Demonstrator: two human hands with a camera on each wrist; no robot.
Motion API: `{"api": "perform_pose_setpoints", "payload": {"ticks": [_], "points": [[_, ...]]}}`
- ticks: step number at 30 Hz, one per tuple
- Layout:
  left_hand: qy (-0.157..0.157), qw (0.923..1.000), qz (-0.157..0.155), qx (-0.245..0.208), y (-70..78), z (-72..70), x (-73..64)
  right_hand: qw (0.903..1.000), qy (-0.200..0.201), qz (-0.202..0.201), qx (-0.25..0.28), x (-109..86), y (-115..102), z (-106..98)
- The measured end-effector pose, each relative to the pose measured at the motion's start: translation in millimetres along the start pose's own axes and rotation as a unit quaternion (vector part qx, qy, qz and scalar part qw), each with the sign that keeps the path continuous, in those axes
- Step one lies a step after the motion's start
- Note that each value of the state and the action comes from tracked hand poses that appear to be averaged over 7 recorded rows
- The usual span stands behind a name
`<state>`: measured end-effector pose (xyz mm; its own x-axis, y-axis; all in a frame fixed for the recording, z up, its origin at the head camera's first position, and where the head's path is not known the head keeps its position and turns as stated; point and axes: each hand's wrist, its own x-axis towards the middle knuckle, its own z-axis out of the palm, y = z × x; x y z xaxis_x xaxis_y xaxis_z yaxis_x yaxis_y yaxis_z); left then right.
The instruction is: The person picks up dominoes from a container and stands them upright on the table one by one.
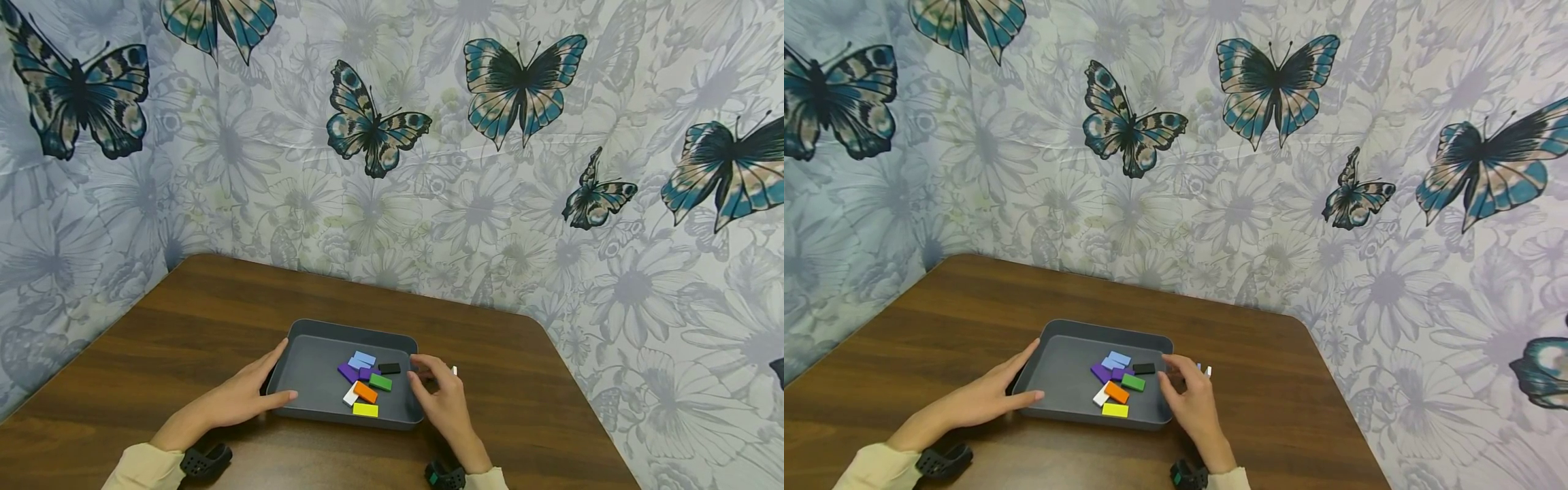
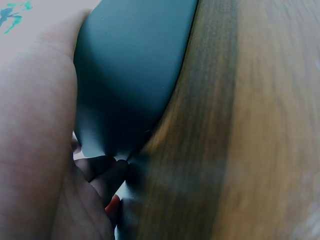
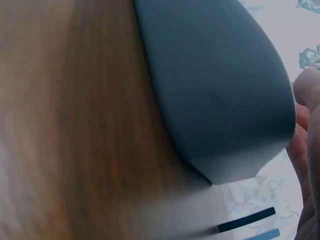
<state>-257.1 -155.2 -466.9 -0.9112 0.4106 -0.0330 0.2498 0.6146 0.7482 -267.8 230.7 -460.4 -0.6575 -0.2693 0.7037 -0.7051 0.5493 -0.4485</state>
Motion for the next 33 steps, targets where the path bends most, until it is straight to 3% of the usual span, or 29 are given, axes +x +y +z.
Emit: {"api": "perform_pose_setpoints", "payload": {"ticks": [13, 23, 28, 33], "points": [[0.010, 0.9999, 0.007, 0.012, -3.1, 2.7, 2.0, 0.9974, -0.069, 0.023, 0.008, 1.7, -6.5, 7.6], [0.012, 0.9998, 0.016, 0.010, -1.8, 2.8, 1.0, 0.9870, -0.141, 0.068, 0.034, 2.8, -6.8, 7.3], [0.014, 0.9998, 0.015, 0.009, -0.9, 2.6, 0.7, 0.9800, -0.184, 0.076, 0.009, 6.8, -10.5, 4.7], [-0.005, 0.9999, 0.003, -0.011, -1.4, 0.5, 1.8, 0.9729, -0.223, 0.054, -0.026, 13.4, -15.9, 2.7]]}}
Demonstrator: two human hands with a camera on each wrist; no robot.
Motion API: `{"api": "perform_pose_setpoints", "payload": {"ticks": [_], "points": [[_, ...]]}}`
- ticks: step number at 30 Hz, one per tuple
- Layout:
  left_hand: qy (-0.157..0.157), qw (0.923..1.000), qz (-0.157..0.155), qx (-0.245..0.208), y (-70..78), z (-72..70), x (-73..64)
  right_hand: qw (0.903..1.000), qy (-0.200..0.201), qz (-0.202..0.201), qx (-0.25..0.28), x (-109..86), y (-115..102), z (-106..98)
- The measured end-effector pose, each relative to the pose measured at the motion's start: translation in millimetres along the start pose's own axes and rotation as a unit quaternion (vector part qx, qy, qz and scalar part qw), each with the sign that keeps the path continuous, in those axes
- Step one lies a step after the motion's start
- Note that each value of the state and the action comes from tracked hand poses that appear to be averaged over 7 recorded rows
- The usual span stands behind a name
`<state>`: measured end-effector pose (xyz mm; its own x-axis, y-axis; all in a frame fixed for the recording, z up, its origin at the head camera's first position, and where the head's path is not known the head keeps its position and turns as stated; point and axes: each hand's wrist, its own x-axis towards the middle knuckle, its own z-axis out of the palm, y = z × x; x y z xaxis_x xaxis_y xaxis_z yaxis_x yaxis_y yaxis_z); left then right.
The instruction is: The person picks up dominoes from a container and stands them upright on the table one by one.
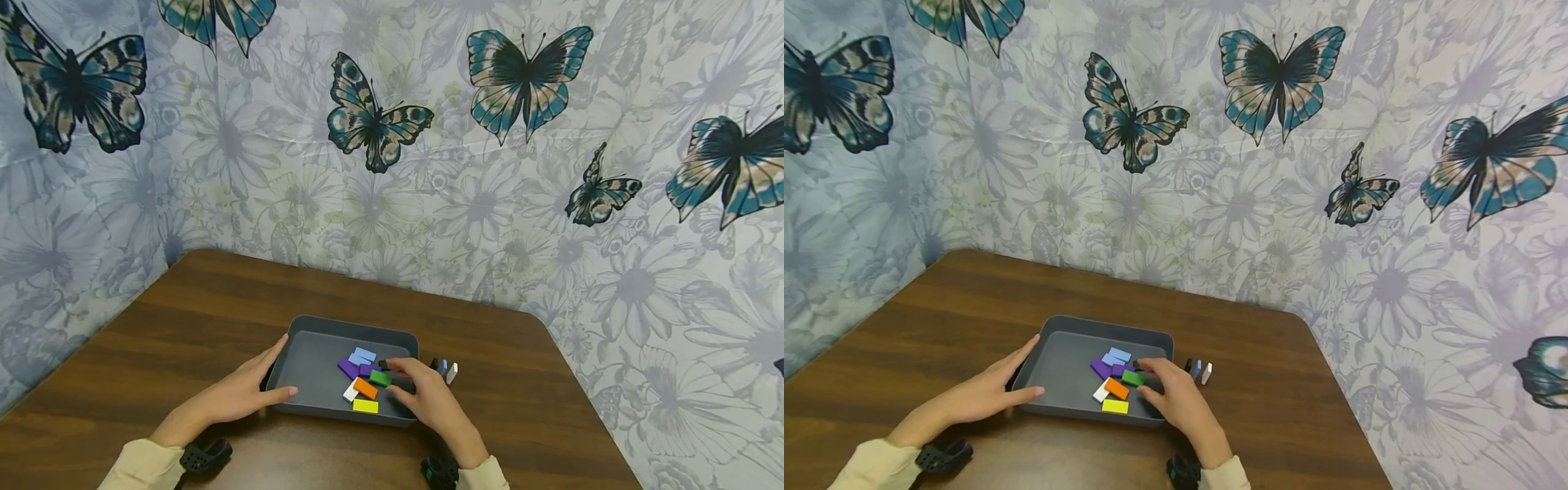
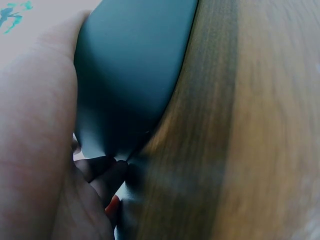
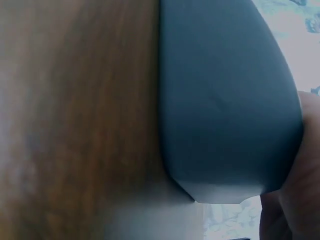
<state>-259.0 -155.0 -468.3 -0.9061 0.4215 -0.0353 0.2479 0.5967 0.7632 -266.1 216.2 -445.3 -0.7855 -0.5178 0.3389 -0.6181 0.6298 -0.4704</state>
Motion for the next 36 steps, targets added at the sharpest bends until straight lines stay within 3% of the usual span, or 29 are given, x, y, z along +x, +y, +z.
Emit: {"api": "perform_pose_setpoints", "payload": {"ticks": [7, 17, 28, 36], "points": [[0.022, 0.9993, 0.012, 0.028, 1.2, -1.9, 0.4, 0.9987, -0.044, 0.008, -0.026, 6.5, -2.7, -3.7], [0.023, 0.9992, 0.014, 0.028, -0.3, -0.3, -0.2, 0.9905, -0.104, 0.047, -0.077, 11.2, -6.0, -4.1], [0.020, 0.9994, 0.013, 0.025, -0.3, 0.1, -1.4, 0.9877, -0.107, 0.061, -0.096, 15.1, -11.6, 0.5], [0.022, 0.9992, 0.017, 0.029, -1.9, 0.0, -2.1, 0.9818, -0.091, 0.040, -0.162, 15.5, -18.9, 6.5]]}}
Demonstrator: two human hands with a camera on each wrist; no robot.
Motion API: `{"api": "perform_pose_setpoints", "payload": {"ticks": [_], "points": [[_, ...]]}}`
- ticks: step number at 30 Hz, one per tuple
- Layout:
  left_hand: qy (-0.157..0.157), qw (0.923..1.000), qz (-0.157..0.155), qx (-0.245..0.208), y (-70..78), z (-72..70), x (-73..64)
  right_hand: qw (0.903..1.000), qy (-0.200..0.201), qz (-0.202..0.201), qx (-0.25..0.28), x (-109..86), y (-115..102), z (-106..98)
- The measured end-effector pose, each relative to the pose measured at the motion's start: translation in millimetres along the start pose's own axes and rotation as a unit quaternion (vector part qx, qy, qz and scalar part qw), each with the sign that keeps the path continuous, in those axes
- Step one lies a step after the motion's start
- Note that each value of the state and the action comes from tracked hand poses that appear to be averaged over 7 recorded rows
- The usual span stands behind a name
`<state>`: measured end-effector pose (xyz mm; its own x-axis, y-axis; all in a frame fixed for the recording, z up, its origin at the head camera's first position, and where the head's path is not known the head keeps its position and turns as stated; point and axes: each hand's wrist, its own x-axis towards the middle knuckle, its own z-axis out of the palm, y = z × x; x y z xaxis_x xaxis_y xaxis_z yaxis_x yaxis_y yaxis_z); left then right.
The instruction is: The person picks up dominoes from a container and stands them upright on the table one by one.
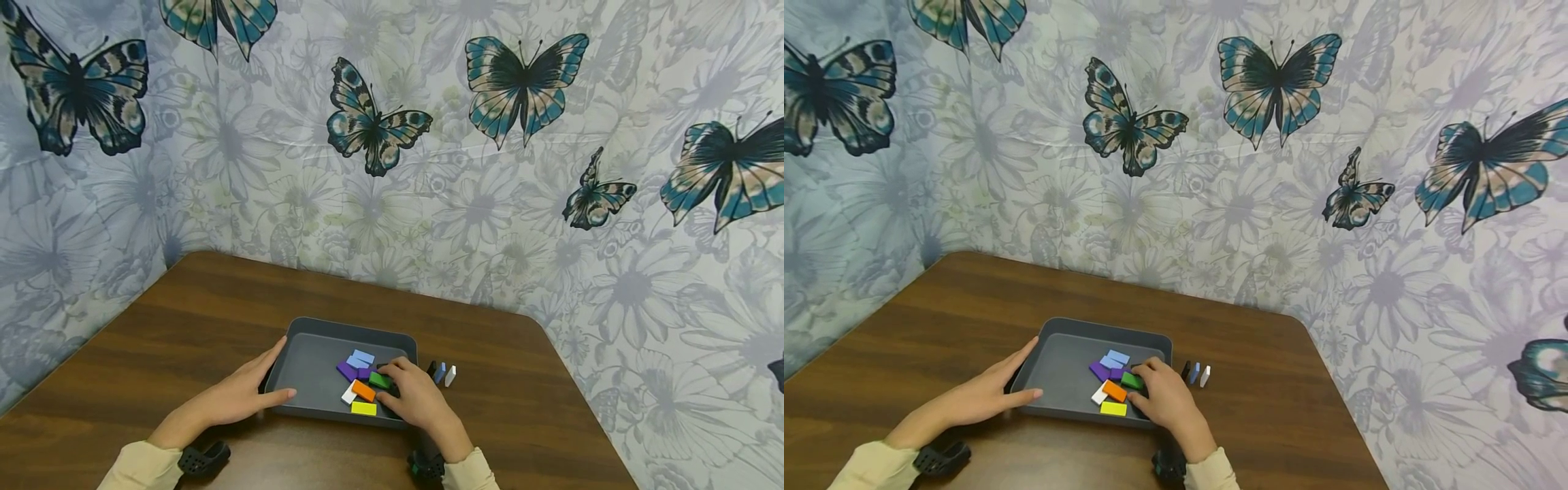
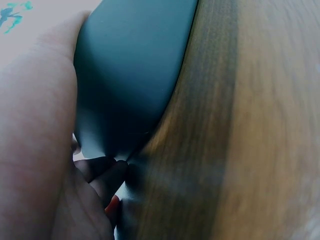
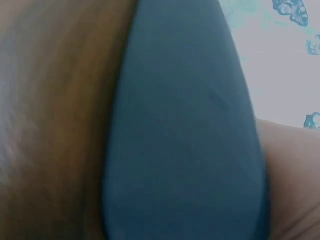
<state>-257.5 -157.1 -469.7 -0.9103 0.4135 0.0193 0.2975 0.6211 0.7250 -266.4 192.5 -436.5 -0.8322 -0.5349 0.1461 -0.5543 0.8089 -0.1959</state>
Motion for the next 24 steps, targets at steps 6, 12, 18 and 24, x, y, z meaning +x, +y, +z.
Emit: {"api": "perform_pose_setpoints", "payload": {"ticks": [6, 12, 18, 24], "points": [[0.004, 1.0000, 0.000, 0.003, -1.0, 0.9, -0.5, 0.9998, 0.014, 0.016, -0.005, -0.9, -3.1, 3.6], [-0.005, 1.0000, -0.003, -0.005, 0.5, 1.1, -0.1, 0.9994, 0.013, 0.028, 0.013, -1.8, -2.4, 5.2], [-0.002, 1.0000, -0.004, -0.006, 2.6, 0.5, -1.0, 0.9992, 0.023, 0.029, 0.018, -2.6, -1.6, 5.5], [-0.001, 1.0000, -0.004, -0.001, 3.7, 0.0, -1.4, 0.9985, 0.038, 0.028, 0.028, -2.7, -0.4, 6.9]]}}
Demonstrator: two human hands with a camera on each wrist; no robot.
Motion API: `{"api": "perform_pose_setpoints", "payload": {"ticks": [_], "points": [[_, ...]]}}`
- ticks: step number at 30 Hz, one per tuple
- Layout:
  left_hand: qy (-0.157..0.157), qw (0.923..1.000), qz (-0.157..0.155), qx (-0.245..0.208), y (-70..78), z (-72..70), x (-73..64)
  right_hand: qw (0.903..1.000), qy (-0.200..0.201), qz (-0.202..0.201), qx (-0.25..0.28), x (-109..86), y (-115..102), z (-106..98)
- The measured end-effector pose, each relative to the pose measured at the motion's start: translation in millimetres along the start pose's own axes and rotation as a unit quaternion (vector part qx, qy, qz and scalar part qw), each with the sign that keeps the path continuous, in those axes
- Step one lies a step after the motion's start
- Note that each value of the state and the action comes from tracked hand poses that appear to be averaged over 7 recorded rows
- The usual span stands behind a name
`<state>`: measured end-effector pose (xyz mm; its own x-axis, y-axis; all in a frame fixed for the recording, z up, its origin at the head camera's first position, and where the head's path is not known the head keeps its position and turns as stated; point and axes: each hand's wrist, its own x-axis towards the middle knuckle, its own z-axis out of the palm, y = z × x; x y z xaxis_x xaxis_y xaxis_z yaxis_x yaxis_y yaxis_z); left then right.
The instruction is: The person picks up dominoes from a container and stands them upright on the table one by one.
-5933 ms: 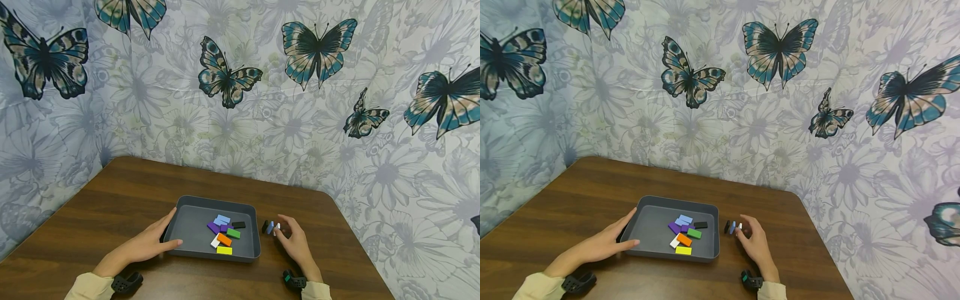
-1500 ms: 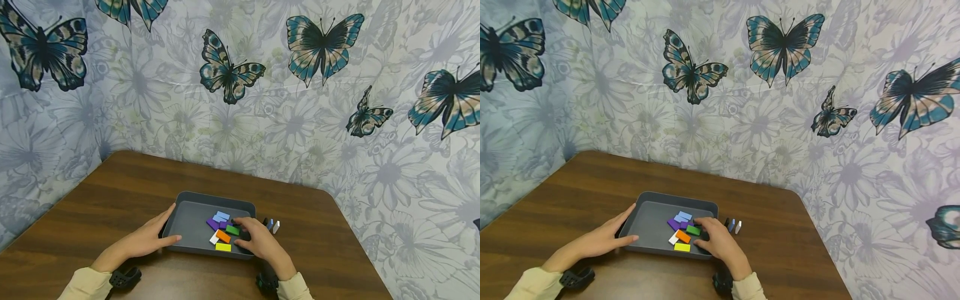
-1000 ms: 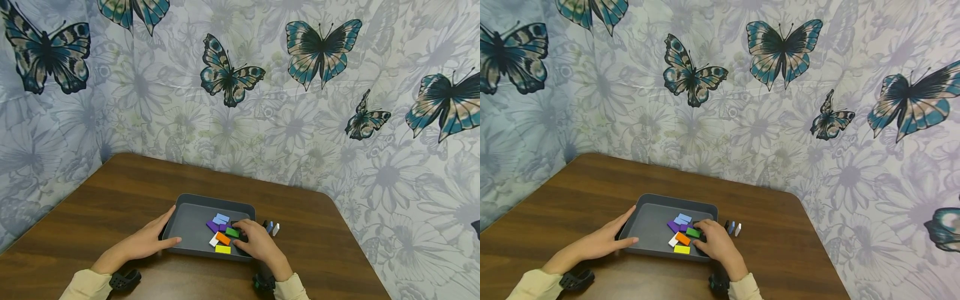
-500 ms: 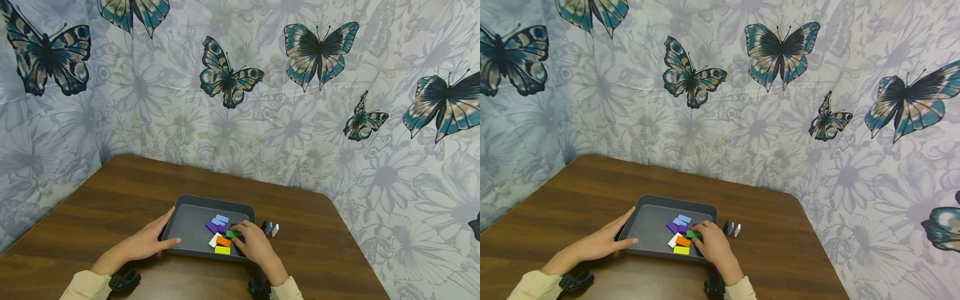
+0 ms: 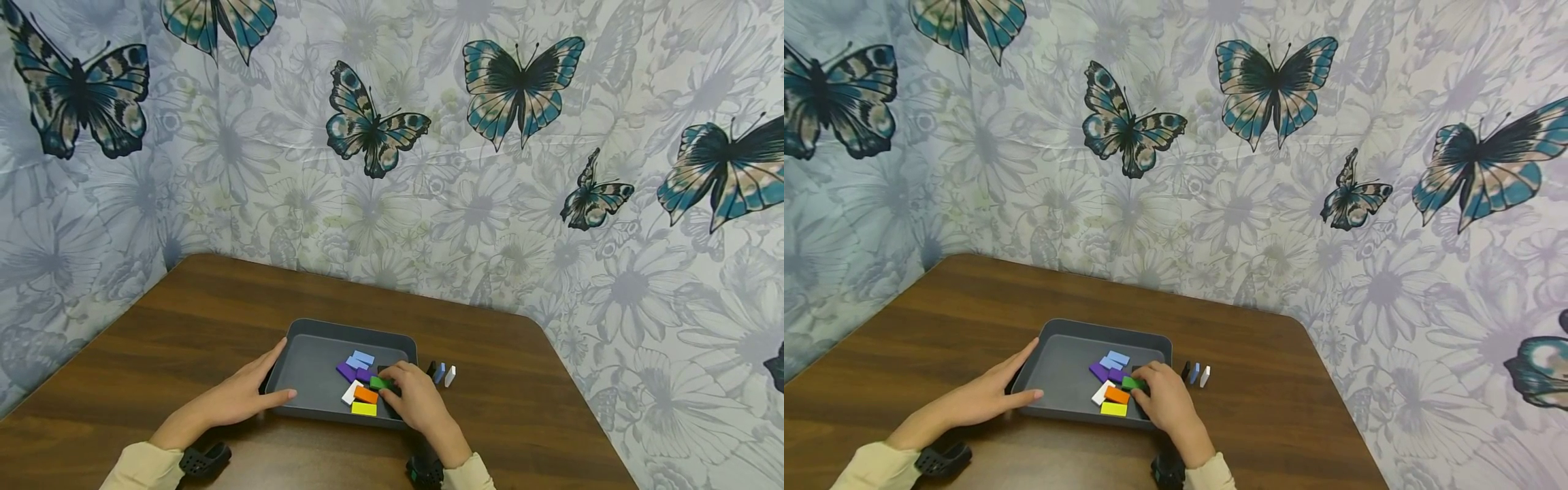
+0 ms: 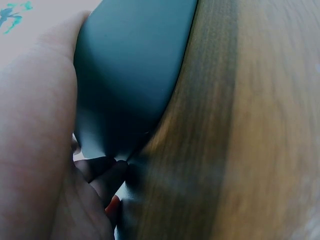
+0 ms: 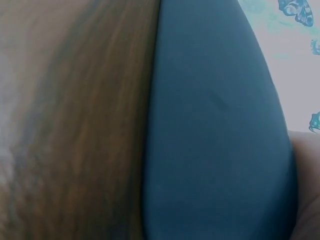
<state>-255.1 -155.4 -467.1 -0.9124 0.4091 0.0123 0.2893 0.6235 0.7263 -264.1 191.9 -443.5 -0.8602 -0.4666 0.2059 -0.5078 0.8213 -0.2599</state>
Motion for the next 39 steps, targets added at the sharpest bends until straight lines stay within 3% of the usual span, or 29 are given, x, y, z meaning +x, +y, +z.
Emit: {"api": "perform_pose_setpoints", "payload": {"ticks": [9, 30, 39], "points": [[0.000, 0.9999, 0.002, -0.010, -0.4, 1.9, 1.8, 0.9993, 0.020, 0.026, 0.017, -1.4, 2.0, 1.2], [0.003, 1.0000, 0.001, 0.003, -0.6, -1.9, 2.5, 0.9979, 0.055, -0.010, 0.033, 0.9, 5.1, 0.8], [-0.008, 0.9999, -0.007, -0.007, -2.2, -0.6, 0.8, 0.9941, 0.074, -0.012, 0.079, -3.5, 5.9, 5.0]]}}
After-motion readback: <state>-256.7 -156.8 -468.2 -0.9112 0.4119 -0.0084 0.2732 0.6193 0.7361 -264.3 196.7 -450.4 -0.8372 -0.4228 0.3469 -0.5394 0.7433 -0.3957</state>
